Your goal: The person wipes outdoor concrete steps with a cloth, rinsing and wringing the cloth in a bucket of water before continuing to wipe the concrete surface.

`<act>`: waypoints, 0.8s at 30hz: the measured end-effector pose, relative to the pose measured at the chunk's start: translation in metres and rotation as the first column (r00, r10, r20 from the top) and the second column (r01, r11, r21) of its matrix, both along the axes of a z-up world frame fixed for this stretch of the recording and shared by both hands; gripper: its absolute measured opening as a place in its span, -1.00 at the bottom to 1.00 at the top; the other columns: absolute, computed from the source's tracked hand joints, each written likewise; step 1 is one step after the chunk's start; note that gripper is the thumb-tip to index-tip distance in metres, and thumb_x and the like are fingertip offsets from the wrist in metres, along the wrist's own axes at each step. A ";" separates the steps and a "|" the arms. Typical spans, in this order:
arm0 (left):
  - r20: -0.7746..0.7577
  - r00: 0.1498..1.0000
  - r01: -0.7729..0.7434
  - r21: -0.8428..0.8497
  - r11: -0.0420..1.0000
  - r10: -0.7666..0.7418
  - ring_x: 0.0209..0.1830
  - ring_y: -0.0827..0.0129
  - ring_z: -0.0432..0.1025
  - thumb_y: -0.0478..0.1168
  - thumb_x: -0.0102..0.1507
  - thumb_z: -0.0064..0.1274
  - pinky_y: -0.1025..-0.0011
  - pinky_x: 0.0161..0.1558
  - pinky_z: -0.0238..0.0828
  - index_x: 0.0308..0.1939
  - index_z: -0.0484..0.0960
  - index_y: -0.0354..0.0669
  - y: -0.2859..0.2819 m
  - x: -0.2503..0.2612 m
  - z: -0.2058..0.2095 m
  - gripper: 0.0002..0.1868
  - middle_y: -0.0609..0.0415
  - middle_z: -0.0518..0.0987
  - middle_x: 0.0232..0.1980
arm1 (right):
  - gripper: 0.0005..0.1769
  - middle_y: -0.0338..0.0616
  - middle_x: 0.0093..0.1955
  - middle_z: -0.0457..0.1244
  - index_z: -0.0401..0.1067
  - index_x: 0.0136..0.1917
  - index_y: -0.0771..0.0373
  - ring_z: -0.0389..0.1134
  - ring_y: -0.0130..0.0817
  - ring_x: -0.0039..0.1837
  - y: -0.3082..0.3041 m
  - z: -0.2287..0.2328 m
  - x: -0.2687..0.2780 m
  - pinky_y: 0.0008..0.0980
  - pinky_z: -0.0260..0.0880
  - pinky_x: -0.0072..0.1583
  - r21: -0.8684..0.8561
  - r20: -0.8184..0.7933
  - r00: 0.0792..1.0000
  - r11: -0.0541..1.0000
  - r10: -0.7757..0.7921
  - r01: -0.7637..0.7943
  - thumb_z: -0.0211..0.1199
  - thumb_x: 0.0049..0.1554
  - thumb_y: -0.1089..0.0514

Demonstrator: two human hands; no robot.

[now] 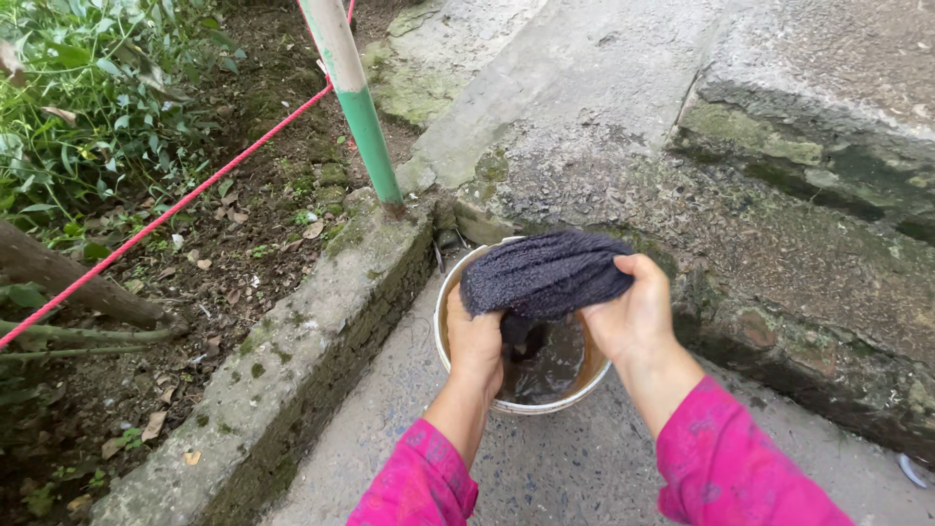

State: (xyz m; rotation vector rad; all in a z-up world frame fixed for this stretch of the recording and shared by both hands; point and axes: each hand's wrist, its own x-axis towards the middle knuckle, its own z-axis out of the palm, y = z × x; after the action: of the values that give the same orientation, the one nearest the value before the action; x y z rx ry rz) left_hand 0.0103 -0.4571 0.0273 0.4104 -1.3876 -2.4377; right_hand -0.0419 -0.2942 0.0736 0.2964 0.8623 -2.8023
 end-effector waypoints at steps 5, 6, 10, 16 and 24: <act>-0.095 0.996 0.018 0.178 0.984 -0.001 0.12 0.34 0.51 -0.31 0.29 0.10 0.34 0.17 0.46 0.22 0.53 -0.20 0.003 0.004 0.016 -0.60 0.07 0.63 0.12 | -0.35 -0.16 0.34 0.30 0.32 0.37 0.00 0.26 -0.07 0.38 -0.033 -0.020 0.024 0.26 0.06 0.41 0.367 0.285 0.955 0.912 0.080 -0.186 0.00 0.17 -0.38; -0.077 0.996 0.065 0.234 0.970 -0.048 0.11 0.29 0.52 -0.29 0.30 0.08 0.28 0.14 0.48 0.22 0.52 -0.20 0.003 0.005 0.018 -0.61 0.05 0.63 0.12 | -0.30 -0.21 0.37 0.26 0.28 0.41 -0.18 0.19 -0.02 0.40 -0.041 -0.019 0.027 0.38 -0.13 0.40 0.426 0.490 0.870 0.856 0.053 -0.292 -0.05 0.15 -0.51; -0.001 0.989 0.128 0.482 0.867 -0.145 0.11 0.32 0.54 -0.20 0.28 -0.01 0.19 0.07 0.54 0.24 0.48 0.01 0.001 0.006 0.024 -0.58 0.13 0.61 0.16 | -0.22 -0.10 0.32 0.32 0.38 0.35 -0.05 0.28 -0.03 0.35 -0.050 -0.011 0.035 0.37 0.15 0.32 0.116 0.351 0.925 0.974 0.142 -0.194 -0.08 0.08 -0.52; 0.410 0.862 0.314 0.028 0.949 -0.297 0.16 0.17 0.50 -0.12 0.24 0.05 -0.03 0.05 0.51 0.37 0.31 0.10 -0.019 0.007 0.028 -0.40 0.08 0.57 0.20 | -0.50 -0.18 0.24 0.39 0.45 0.22 0.06 0.39 -0.12 0.29 -0.039 -0.019 0.002 0.11 0.29 0.35 0.063 0.187 0.979 0.994 0.077 -0.091 0.20 0.13 -0.23; 0.305 0.727 0.406 0.531 0.744 -0.615 0.22 -0.12 0.40 0.53 0.21 -0.34 -0.35 0.13 0.37 0.46 0.24 0.15 -0.016 0.001 0.009 -0.11 -0.07 0.45 0.34 | -0.78 -0.15 -0.03 0.38 0.47 0.03 0.28 0.41 -0.32 0.00 -0.042 -0.014 0.016 -0.26 0.44 0.08 0.478 -0.207 0.978 0.873 0.000 0.102 0.37 0.16 0.16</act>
State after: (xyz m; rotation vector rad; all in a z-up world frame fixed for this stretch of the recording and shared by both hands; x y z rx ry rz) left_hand 0.0118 -0.4733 0.0364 0.8583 -1.2302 -3.3215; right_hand -0.0263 -0.3360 0.0591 0.1027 1.6349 -2.6481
